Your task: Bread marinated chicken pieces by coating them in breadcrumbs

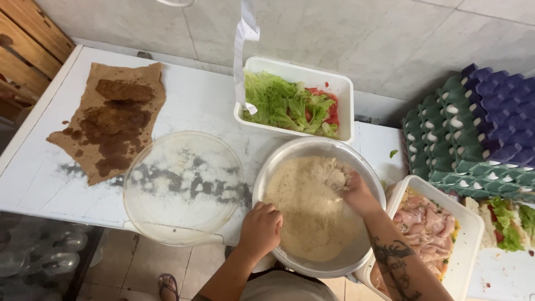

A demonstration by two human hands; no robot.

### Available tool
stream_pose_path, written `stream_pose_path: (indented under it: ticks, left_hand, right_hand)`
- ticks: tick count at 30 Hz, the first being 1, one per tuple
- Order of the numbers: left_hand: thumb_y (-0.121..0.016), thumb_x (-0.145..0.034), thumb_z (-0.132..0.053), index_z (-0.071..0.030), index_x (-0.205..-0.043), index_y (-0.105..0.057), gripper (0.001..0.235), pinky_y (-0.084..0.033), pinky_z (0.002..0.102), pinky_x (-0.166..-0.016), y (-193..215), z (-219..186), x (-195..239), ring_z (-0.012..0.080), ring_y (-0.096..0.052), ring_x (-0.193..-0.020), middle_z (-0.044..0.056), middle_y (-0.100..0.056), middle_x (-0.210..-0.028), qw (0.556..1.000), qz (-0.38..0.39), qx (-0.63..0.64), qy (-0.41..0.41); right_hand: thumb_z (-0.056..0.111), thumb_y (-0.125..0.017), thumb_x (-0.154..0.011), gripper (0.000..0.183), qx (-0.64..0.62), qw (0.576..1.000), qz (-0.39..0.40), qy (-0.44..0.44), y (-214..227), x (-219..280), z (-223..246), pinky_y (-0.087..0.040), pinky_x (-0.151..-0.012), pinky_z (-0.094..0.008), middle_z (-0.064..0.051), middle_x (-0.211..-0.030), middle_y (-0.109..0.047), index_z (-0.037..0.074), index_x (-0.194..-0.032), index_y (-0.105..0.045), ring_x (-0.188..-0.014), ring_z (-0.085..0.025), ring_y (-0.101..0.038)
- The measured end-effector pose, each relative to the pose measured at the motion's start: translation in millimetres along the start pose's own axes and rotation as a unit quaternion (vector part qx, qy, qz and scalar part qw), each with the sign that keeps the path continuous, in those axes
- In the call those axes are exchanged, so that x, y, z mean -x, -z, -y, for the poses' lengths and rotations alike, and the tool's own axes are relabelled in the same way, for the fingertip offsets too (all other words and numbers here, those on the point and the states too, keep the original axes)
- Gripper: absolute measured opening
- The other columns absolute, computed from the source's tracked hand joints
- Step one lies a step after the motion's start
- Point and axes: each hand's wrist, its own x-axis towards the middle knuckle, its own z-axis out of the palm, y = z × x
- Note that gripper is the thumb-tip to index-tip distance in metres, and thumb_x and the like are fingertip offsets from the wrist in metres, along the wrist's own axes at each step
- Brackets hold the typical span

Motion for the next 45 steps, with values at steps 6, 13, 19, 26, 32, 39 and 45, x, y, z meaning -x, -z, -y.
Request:
stream_pose_path:
  ticks: [6, 13, 19, 26, 32, 39, 45]
  left_hand:
    - [-0.055, -0.072, 0.01, -0.015, -0.065, -0.05, 0.026, -0.038, 0.031, -0.053, -1, 2, -1, 0.0207, -0.047, -0.073, -0.003, -0.048, -0.07, 1.0, -0.019, 0.014, -0.006]
    - [-0.053, -0.069, 0.011, -0.015, -0.063, -0.046, 0.027, -0.034, 0.031, -0.051, 0, 1, 0, 0.0205, -0.044, -0.071, -0.003, -0.043, -0.068, 0.999, -0.045, 0.018, -0.012]
    - [-0.061, -0.074, 0.007, -0.013, -0.066, -0.056, 0.023, -0.041, 0.033, -0.054, 2, -1, -2, 0.0221, -0.05, -0.075, -0.002, -0.051, -0.071, 0.999, -0.03, 0.016, -0.003]
    - [-0.058, -0.068, 0.012, -0.015, -0.062, -0.047, 0.03, -0.034, 0.032, -0.053, 6, -7, -2, 0.0196, -0.046, -0.072, -0.004, -0.047, -0.069, 0.999, -0.017, 0.025, 0.014]
    - [-0.059, -0.088, -0.003, -0.016, -0.076, -0.065, 0.018, -0.046, 0.042, -0.08, 33, -19, -3, 0.0242, -0.059, -0.084, -0.001, -0.063, -0.081, 0.996, 0.007, 0.08, 0.035]
    - [-0.048, -0.089, -0.009, -0.013, -0.117, -0.072, 0.037, -0.027, 0.055, -0.115, 75, -14, 34, 0.0244, -0.062, -0.118, 0.002, -0.07, -0.113, 0.955, 0.022, 0.288, 0.068]
    - [-0.05, -0.095, 0.002, -0.005, -0.11, -0.067, 0.024, -0.059, 0.031, -0.086, 93, 13, 110, 0.0188, -0.068, -0.099, 0.009, -0.069, -0.108, 0.914, -0.056, 0.37, 0.154]
  right_hand:
    - [0.003, -0.076, -0.084, 0.027, -0.035, 0.993, -0.103, -0.051, -4, 11, 49, -0.059, -0.074, -0.036, -0.011, -0.098, -0.076, 0.001, -0.11, -0.072, -0.086, -0.022, -0.071]
    - [-0.004, -0.069, -0.086, 0.047, -0.153, 0.978, -0.128, -0.062, -3, 9, 59, -0.062, -0.085, -0.042, -0.021, -0.115, -0.074, -0.001, -0.132, -0.066, -0.1, -0.032, -0.073]
    - [-0.008, -0.068, -0.08, 0.048, 0.089, 0.984, -0.146, -0.039, 4, 20, 99, -0.061, -0.091, -0.036, -0.011, -0.113, -0.078, 0.002, -0.127, -0.07, -0.103, -0.023, -0.074]
    - [0.002, -0.076, -0.082, 0.038, 0.096, 0.987, -0.13, 0.024, 5, 18, 96, -0.057, -0.084, -0.03, -0.007, -0.109, -0.077, 0.003, -0.12, -0.073, -0.095, -0.015, -0.069]
    - [0.018, -0.077, -0.083, 0.041, 0.197, 0.972, -0.13, 0.021, 4, 16, 88, -0.051, -0.076, -0.029, -0.002, -0.103, -0.074, 0.01, -0.123, -0.074, -0.088, -0.011, -0.063]
    - [0.015, -0.077, -0.088, 0.035, 0.193, 0.964, -0.179, -0.019, -35, 3, 99, -0.048, -0.069, -0.033, -0.002, -0.095, -0.068, 0.01, -0.122, -0.075, -0.081, -0.013, -0.057]
    - [0.013, -0.073, -0.09, 0.038, 0.131, 0.988, -0.075, 0.018, -108, -14, 141, -0.048, -0.066, -0.032, -0.007, -0.097, -0.07, 0.004, -0.127, -0.072, -0.078, -0.017, -0.061]
